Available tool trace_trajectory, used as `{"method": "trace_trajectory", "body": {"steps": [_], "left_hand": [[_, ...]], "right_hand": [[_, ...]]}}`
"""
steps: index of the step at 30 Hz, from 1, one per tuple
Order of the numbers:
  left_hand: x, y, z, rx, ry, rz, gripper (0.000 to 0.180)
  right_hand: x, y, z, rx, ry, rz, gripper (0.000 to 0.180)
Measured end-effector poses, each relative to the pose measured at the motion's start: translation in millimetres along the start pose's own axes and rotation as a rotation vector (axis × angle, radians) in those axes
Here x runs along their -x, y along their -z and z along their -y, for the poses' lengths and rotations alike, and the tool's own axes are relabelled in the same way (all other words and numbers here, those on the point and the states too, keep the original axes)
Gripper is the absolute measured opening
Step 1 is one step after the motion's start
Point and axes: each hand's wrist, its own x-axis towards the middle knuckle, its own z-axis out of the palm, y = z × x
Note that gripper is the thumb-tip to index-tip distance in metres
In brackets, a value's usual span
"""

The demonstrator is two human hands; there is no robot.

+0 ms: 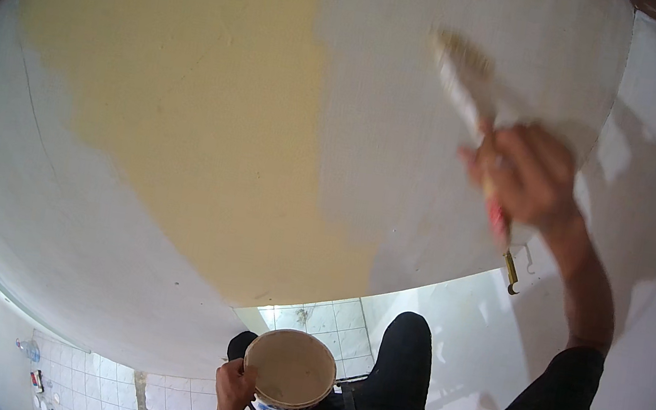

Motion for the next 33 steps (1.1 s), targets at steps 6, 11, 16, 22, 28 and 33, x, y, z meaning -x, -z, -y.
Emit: {"method": "trace_trajectory", "body": {"steps": [6, 11, 16, 22, 28, 33], "left_hand": [[-0.6, -0.7, -8.6, -0.023, 0.035, 0.012, 0.036], [-3.7, -3.3, 11.6, -0.067, 0.027, -0.014, 0.035], [2.1, -3.0, 5.6, -0.104, -0.024, -0.024, 0.033], [-11.2, -5.7, 7.2, -0.185, -0.101, -0.041, 0.029], [-9.2, -7.8, -7.8, -0.099, -0.024, -0.082, 0.029], [-3.1, -6.6, 1.6, -0.086, -0.034, -0.079, 0.030]], "right_hand": [[60.2, -11.6, 112.9, -0.312, -0.032, 0.093, 0.024], [90.1, -18.1, 189.4, -0.893, -0.439, -0.159, 0.020], [96.0, 9.6, 298.8, -1.655, -1.904, 0.219, 0.026], [84.3, 2.5, 364.2, -1.989, -2.007, 0.257, 0.020], [76.1, -0.8, 369.1, -1.989, -1.665, 0.646, 0.023], [76.6, 0.0, 369.9, -1.938, -1.496, 0.711, 0.022]]}}
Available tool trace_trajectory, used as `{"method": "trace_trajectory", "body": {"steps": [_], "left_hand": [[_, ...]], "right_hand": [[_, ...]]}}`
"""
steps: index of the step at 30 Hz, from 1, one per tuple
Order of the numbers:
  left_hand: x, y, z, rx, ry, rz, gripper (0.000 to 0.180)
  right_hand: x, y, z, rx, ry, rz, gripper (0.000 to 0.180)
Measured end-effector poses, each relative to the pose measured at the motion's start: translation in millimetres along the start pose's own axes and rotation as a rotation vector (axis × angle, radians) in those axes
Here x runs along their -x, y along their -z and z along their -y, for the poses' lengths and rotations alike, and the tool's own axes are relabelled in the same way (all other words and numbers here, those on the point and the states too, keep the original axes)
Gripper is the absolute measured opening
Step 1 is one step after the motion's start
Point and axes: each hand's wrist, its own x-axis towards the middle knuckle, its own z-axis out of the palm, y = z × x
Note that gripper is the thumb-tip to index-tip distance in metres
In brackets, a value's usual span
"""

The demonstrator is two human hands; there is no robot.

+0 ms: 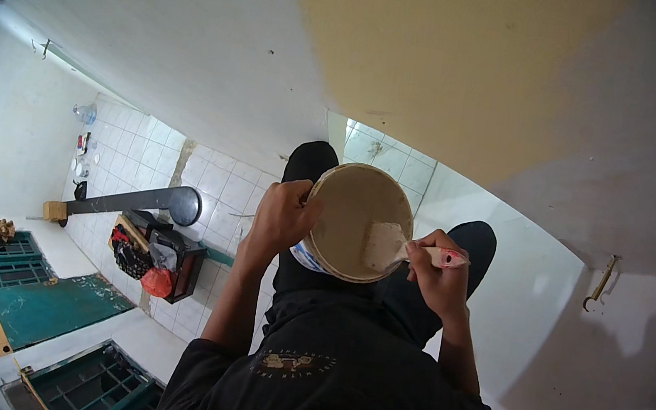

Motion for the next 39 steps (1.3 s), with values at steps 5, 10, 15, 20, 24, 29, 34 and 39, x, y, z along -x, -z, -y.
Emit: {"method": "trace_trajectory", "body": {"steps": [5, 10, 15, 20, 24, 29, 34, 39], "left_hand": [[0.2, -0.7, 1.2, 0.045, 0.057, 0.032, 0.028], [1.3, -0.7, -7.9, -0.008, 0.058, 0.072, 0.027], [-2.3, -2.2, -13.4, -0.032, 0.028, 0.049, 0.029], [-1.5, 2.1, -8.9, -0.012, 0.022, 0.062, 0.028], [2.3, 3.3, 3.9, 0.012, 0.067, 0.101, 0.028], [6.9, 5.2, 5.5, 0.040, 0.091, 0.075, 0.027], [6.3, 7.9, 9.0, 0.055, 0.101, 0.049, 0.027], [1.4, 10.2, 2.1, 0.036, 0.079, 0.069, 0.028]], "right_hand": [[-0.2, 12.2, -2.8, 0.062, -0.005, 0.047, 0.024], [7.0, 16.9, -19.2, 0.185, -0.058, -0.062, 0.029], [5.5, 9.7, -4.8, 0.061, -0.328, -0.103, 0.029], [-8.2, 1.9, -5.0, 0.054, -0.183, -0.064, 0.026], [-40.5, -21.8, 8.4, 0.349, 0.199, 0.096, 0.024], [-71.4, -58.0, 11.2, 0.472, 0.179, 0.259, 0.024], [-79.9, -75.2, -13.1, 0.475, 0.160, 0.342, 0.027], [-82.9, -83.2, -10.2, 0.512, 0.031, 0.387, 0.028]]}}
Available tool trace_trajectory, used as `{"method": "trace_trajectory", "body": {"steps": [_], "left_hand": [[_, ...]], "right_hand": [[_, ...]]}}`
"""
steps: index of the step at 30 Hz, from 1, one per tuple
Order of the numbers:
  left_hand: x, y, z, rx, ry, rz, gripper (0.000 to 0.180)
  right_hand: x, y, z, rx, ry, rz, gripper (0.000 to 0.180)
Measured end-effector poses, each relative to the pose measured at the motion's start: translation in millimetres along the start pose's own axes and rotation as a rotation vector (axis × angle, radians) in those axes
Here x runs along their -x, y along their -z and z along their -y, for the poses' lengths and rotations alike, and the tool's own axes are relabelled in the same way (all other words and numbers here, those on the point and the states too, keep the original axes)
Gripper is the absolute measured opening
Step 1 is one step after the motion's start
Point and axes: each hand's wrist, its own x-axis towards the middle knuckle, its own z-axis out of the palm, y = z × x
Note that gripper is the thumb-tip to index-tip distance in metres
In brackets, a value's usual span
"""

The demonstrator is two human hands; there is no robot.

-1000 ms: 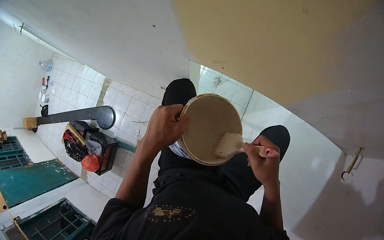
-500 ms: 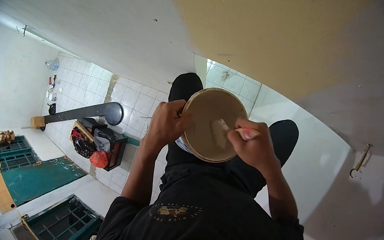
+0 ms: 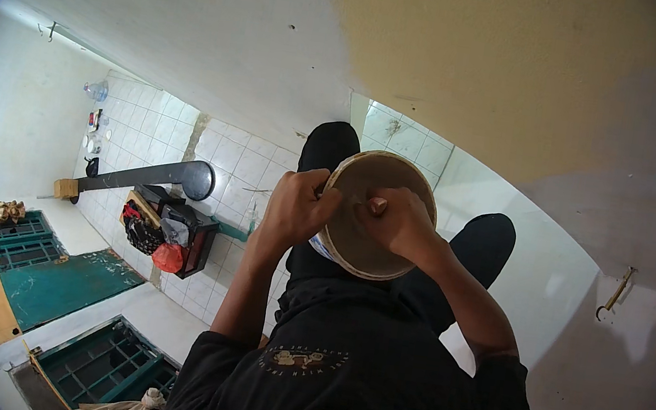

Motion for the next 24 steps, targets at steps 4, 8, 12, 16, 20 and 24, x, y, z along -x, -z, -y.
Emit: {"method": "trace_trajectory", "body": {"steps": [4, 8, 12, 16, 20, 24], "left_hand": [[-1.2, -2.0, 1.8, 0.028, 0.013, -0.011, 0.028], [-2.0, -3.5, 4.6, 0.020, 0.004, -0.011, 0.026], [-3.2, -3.5, 3.2, 0.020, -0.012, -0.022, 0.026], [-3.5, -2.3, -0.5, 0.024, -0.004, -0.019, 0.027], [-3.1, -1.6, -3.6, 0.039, -0.001, -0.022, 0.027], [-1.7, -0.3, 5.4, 0.022, 0.026, -0.011, 0.028]], "right_hand": [[-8.0, -3.6, -0.6, 0.042, -0.043, 0.032, 0.029], [-13.0, -12.5, -7.6, 0.041, -0.060, 0.057, 0.028], [-19.0, -16.4, -12.6, 0.050, -0.015, 0.085, 0.027], [-17.8, -15.7, -9.1, 0.100, 0.019, 0.091, 0.027], [1.4, 15.1, -8.5, 0.132, 0.145, -0.073, 0.022], [37.9, 61.3, 2.0, -0.309, 0.097, -0.185, 0.024]]}}
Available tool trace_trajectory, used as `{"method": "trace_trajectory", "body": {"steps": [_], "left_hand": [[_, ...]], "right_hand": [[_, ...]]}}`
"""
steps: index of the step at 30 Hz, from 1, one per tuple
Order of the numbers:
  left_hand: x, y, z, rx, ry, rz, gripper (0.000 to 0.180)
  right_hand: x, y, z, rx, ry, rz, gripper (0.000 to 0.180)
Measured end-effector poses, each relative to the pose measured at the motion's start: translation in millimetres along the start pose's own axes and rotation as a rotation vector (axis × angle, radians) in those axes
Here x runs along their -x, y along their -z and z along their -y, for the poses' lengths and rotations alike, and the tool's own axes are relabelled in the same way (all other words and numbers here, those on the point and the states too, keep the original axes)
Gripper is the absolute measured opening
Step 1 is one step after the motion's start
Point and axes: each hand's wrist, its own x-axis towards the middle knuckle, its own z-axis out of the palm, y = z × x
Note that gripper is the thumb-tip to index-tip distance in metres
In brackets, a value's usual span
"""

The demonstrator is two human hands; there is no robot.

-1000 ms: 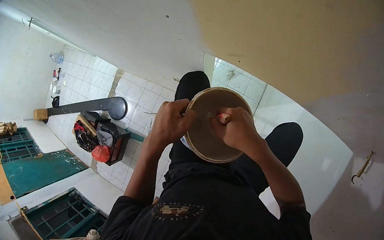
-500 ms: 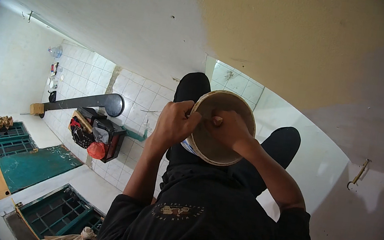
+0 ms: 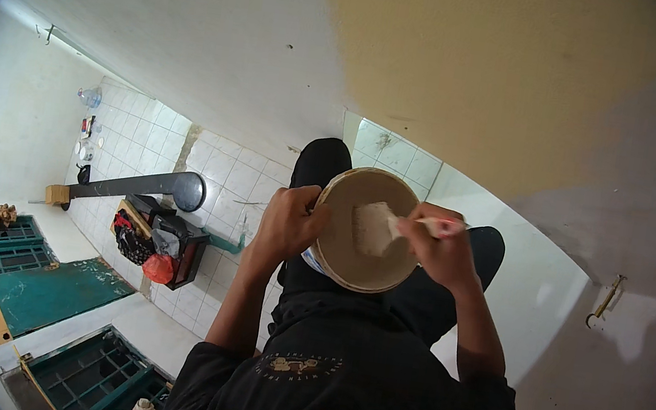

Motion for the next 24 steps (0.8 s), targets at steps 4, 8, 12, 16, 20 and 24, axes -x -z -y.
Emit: {"method": "trace_trajectory", "body": {"steps": [4, 8, 12, 16, 20, 24], "left_hand": [[0.3, -4.4, -0.6, 0.008, -0.014, -0.025, 0.028], [-1.9, -4.5, -6.7, -0.019, -0.065, -0.020, 0.029], [-1.1, -4.6, -4.0, -0.066, -0.034, -0.005, 0.031], [-0.1, -4.9, -13.9, -0.069, -0.054, 0.019, 0.031], [1.0, -11.1, -5.8, -0.032, -0.063, -0.041, 0.030], [0.0, -11.7, -5.9, -0.025, -0.073, -0.026, 0.031]], "right_hand": [[36.0, 22.6, -3.4, -0.299, -0.282, -0.109, 0.028], [67.5, 19.6, -35.4, -0.696, -0.356, -0.350, 0.024], [87.6, 8.8, -57.5, -0.846, -0.306, -0.460, 0.020], [98.0, 4.4, -62.6, -0.861, -0.243, -0.490, 0.021], [95.6, 3.9, -50.8, -0.714, -0.178, -0.462, 0.024], [91.2, 10.2, -55.2, -0.819, -0.166, -0.464, 0.025]]}}
